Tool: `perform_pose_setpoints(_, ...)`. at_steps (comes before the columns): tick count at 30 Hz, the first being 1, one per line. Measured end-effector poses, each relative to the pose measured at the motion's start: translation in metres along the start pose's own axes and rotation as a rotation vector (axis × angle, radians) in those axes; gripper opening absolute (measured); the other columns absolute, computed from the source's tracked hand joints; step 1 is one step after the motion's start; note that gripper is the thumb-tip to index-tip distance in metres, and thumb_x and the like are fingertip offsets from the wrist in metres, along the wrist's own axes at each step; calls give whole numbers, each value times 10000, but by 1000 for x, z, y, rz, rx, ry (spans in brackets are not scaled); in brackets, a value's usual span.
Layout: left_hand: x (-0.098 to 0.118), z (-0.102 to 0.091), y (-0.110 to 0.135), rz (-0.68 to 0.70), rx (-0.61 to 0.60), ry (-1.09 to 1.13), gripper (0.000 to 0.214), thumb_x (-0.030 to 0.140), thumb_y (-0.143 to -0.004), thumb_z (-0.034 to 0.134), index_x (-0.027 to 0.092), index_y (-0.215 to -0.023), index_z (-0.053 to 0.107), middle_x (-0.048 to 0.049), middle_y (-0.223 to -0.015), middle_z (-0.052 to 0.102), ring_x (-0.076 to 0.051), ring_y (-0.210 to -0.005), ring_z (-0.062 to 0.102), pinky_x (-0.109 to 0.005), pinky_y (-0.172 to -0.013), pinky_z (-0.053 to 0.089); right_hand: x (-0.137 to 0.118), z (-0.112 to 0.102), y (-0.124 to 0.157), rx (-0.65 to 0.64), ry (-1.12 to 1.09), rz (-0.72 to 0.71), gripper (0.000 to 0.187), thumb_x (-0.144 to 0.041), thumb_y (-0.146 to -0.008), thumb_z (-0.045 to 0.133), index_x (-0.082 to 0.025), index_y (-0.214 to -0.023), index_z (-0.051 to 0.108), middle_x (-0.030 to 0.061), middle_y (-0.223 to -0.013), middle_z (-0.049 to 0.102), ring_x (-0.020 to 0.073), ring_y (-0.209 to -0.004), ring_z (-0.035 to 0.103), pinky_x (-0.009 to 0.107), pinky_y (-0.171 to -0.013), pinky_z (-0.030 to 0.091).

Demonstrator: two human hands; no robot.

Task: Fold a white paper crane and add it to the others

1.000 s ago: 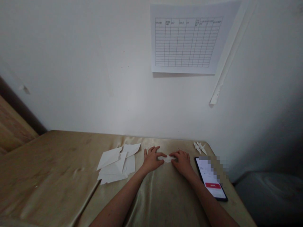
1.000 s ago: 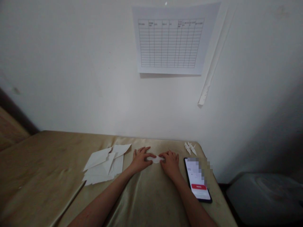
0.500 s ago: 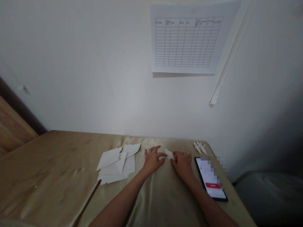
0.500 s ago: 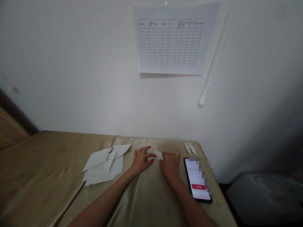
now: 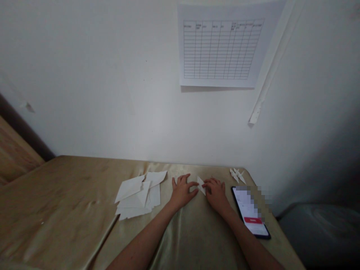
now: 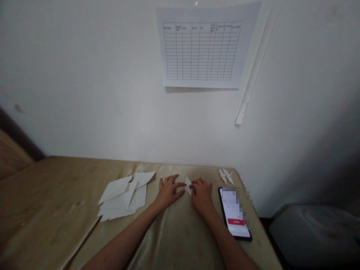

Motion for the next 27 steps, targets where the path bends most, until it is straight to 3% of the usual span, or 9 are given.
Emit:
perform_pose_setpoints(7, 3, 0, 1, 26, -10, 7, 402, 575, -820, 694, 455, -1203, 685, -41, -1537, 424, -348, -1432, 322, -732, -1149, 45, -4, 4, 1, -11, 10, -36, 335, -142, -886, 482, -302, -1050, 727, 41, -1165, 678, 255, -1250, 476, 583, -1158, 63)
perform_pose_setpoints(13, 11, 0, 2, 82, -44, -15, 325, 462, -858, 705, 465, -1183, 694, -21, -1560, 399, -340, -1427, 341, -757, -1134, 54, -8, -6, 1, 53, 49, -98, 326, -162, -854, 569, -314, -1092, 733, 51, -1256, 653, 265, -1248, 483, 512, -1124, 218)
perform_pose_setpoints(18, 13, -9, 2, 119, 24, -43, 217, 406, -870, 712, 450, -1081, 740, -12, -1538, 437, -328, -1421, 349, -776, -1120, 33, -16, -5, 3, 29, 40, -187, 312, -201, -902, 547, -352, -1108, 727, 14, -1240, 686, 288, -1310, 445, 614, -1142, 125)
perform_pose_setpoints(27, 8, -15, 1, 89, 42, -22, 153, 367, -886, 694, 416, -1011, 768, -25, -1474, 489, -320, -1396, 364, -769, -1124, 9, -23, -6, 4, 85, 39, -242, 176, -260, -908, 608, -327, -976, 756, 11, -1127, 730, 281, -1299, 476, 650, -1161, 50)
Point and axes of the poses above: each hand's wrist, its own y-axis away from the middle knuckle, its own z-axis out of the palm, x = y × z, the point moved 10 cm from there along -y, towards the middle knuckle
